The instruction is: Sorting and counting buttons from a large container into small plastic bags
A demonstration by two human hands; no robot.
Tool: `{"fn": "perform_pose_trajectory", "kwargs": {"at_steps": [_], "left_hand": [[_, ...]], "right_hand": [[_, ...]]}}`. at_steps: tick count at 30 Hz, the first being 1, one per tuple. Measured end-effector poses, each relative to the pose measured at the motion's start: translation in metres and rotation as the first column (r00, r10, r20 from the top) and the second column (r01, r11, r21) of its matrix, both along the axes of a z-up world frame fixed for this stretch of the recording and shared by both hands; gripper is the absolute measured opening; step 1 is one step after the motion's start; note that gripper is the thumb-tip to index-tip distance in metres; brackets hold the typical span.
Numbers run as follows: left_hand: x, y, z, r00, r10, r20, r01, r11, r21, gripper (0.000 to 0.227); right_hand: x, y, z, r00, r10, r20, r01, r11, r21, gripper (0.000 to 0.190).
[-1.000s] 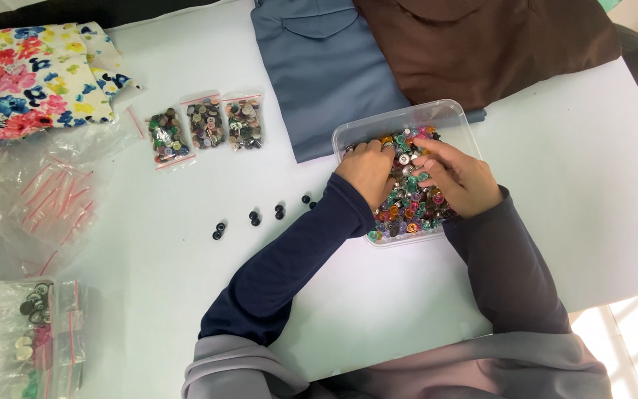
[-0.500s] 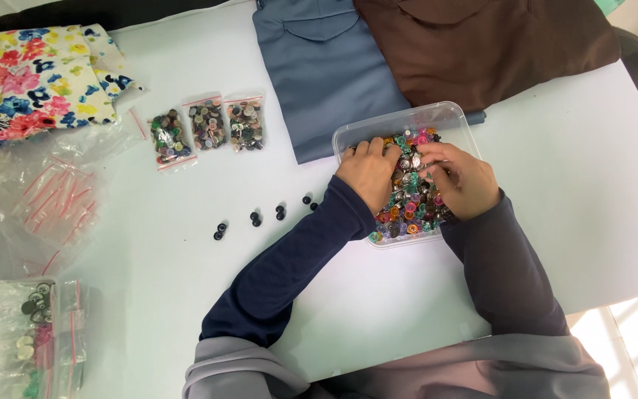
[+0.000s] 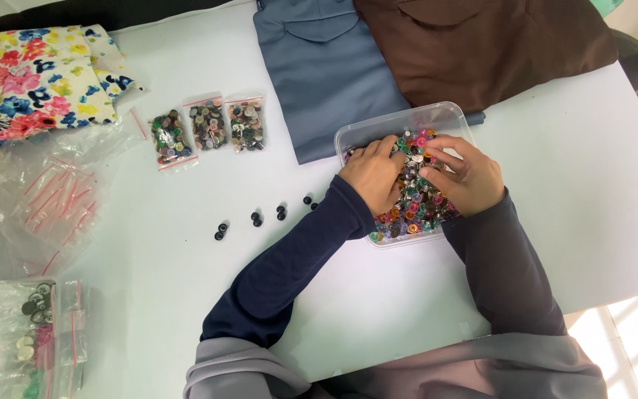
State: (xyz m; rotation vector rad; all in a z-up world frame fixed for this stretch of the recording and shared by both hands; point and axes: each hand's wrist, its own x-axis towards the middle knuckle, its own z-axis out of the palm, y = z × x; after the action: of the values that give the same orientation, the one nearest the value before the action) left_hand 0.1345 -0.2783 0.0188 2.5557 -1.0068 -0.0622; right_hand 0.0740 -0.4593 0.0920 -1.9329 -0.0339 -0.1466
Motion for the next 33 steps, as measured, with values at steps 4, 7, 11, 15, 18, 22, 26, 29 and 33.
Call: {"fn": "perform_pose_trajectory", "kwargs": {"at_steps": [4, 7, 11, 15, 18, 22, 26, 29, 33], "left_hand": [[-0.015, 0.013, 0.051, 0.999, -0.039, 0.016, 0.041, 0.988, -0.147, 0.056], [-0.018, 0.018, 0.058, 0.99, -0.134, 0.033, 0.137, 0.935, -0.326, 0.046], [-0.02, 0.019, 0.051, 0.978, -0.143, 0.152, 0.197, 0.876, -0.44, 0.022], [-0.019, 0.018, 0.045, 0.982, -0.132, 0.135, 0.179, 0.879, -0.441, 0.015], [-0.015, 0.016, 0.041, 0.996, -0.043, 0.076, 0.077, 0.843, -0.532, 0.021], [-0.006, 0.013, 0.018, 0.995, 0.062, 0.081, -0.021, 0.901, -0.433, 0.021], [-0.002, 0.007, 0.002, 0.995, 0.07, 0.075, -0.048, 0.962, -0.271, 0.025], [-0.004, 0.009, 0.008, 0.995, 0.059, 0.085, -0.035, 0.966, -0.257, 0.025], [-0.005, 0.008, 0.011, 0.996, 0.049, 0.08, -0.023, 0.953, -0.302, 0.026]], "right_hand": [[0.001, -0.005, -0.008, 1.0, -0.006, -0.007, 0.007, 0.995, 0.095, 0.027], [0.006, -0.013, -0.027, 0.993, 0.113, -0.029, -0.107, 0.98, 0.17, 0.035], [0.007, -0.013, -0.026, 0.982, 0.176, -0.065, -0.164, 0.974, 0.154, 0.036], [0.002, -0.001, -0.006, 0.972, 0.223, -0.069, -0.21, 0.966, 0.153, 0.031], [0.01, -0.006, 0.002, 0.971, 0.237, -0.023, -0.238, 0.971, -0.035, 0.034], [0.04, -0.023, -0.063, 0.98, 0.143, 0.136, -0.072, 0.9, -0.43, 0.024], [0.071, -0.028, -0.106, 0.958, 0.278, 0.065, -0.118, 0.594, -0.796, 0.029], [0.088, -0.036, -0.108, 0.944, 0.329, -0.016, -0.191, 0.507, -0.84, 0.029], [0.093, -0.039, -0.111, 0.946, 0.306, -0.107, -0.237, 0.429, -0.872, 0.023]]}}
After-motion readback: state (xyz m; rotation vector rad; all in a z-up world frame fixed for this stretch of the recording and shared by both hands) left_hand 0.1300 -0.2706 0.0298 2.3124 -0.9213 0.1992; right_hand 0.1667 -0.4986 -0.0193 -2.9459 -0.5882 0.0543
